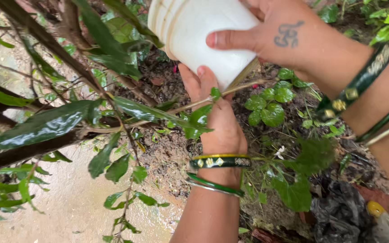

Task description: The person waters plants in a garden by pouring water from a small plastic container onto the base of several plants.

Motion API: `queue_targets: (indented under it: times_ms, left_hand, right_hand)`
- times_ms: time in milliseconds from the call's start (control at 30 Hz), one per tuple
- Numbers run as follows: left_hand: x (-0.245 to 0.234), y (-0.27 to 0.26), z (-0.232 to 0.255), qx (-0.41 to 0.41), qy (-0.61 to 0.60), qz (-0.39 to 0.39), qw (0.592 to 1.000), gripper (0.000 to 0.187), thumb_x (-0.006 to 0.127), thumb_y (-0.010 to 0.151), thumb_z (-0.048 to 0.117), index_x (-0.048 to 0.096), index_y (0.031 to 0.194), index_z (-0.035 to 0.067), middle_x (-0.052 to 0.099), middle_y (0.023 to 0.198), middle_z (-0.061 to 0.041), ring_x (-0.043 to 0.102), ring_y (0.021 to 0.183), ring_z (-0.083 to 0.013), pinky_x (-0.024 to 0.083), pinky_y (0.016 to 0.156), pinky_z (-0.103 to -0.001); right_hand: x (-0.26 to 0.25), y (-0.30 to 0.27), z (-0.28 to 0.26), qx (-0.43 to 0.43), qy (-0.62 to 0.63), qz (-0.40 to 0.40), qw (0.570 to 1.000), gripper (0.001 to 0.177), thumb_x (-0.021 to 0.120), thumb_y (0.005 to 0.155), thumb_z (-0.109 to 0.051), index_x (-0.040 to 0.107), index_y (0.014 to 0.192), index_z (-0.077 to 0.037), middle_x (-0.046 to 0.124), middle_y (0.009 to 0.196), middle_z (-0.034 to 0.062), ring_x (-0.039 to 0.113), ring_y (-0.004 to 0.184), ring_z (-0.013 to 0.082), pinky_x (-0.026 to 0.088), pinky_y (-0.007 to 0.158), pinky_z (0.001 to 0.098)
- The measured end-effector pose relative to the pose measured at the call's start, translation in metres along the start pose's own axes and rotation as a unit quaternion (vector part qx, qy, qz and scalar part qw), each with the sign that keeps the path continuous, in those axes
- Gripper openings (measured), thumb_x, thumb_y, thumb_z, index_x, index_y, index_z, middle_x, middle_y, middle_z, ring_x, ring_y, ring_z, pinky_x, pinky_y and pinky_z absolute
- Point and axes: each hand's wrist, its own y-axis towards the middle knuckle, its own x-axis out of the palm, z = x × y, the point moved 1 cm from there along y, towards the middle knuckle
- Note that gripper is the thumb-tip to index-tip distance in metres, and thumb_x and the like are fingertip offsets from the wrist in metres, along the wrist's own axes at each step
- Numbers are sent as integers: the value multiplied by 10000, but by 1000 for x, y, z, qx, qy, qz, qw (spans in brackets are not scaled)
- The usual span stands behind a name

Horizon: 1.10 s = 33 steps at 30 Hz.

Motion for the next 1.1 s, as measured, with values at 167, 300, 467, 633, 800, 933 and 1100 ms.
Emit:
queue_targets:
  times_ms: [167,300,467,633,800,933,1100]
  left_hand:
    - [1,6,12,42,-5,-11,999,858,506,974,334,19,1638,92,328,1634,-167,377,1454,-293,252,1201,-425]
    - [0,-7,4,84,27,1,996,841,503,991,279,25,1644,54,290,1661,-167,373,1475,-277,288,1213,-414]
    - [5,-36,-11,57,28,-12,998,852,511,996,209,-26,1639,51,302,1649,-176,403,1461,-298,327,1201,-404]
    - [23,-79,-23,20,48,-26,998,870,572,909,49,75,1621,0,359,1598,-191,420,1452,-322,342,1196,-424]
    - [23,-116,-37,-28,-61,-8,998,933,588,834,-62,147,1647,58,326,1633,-171,437,1459,-312,354,1178,-452]
    - [7,-108,-34,-43,-110,89,989,867,615,843,-12,199,1595,105,401,1570,-158,506,1398,-331,437,1068,-483]
    - [-8,-106,0,-45,-63,121,990,756,554,853,108,283,1559,98,512,1482,-166,557,1319,-303,484,1051,-465]
  right_hand:
    - [4,3,-8,31,44,17,998,596,786,874,-267,562,1394,-80,687,1364,74,728,1142,201,645,847,354]
    - [1,-15,-11,-34,93,1,995,604,792,837,-128,548,1384,-57,644,1407,85,640,1297,190,576,1046,332]
    - [-11,-53,-7,-89,129,-9,988,789,812,756,-32,451,1456,-39,541,1506,94,550,1402,201,499,1177,345]
    - [-34,-101,-1,-29,-46,40,998,927,871,725,-78,408,1527,-32,544,1529,124,545,1401,238,427,1101,360]
    - [-38,-122,-7,129,-178,25,975,1066,944,610,-245,468,1561,-171,628,1445,69,654,1209,232,541,957,360]
    - [0,-98,-25,273,-262,-75,923,979,968,609,-356,525,1478,-268,701,1270,62,699,1069,211,567,891,378]
    - [21,-87,-26,163,-182,-87,966,1015,934,636,-371,495,1545,-270,759,1194,70,677,1051,189,551,905,334]
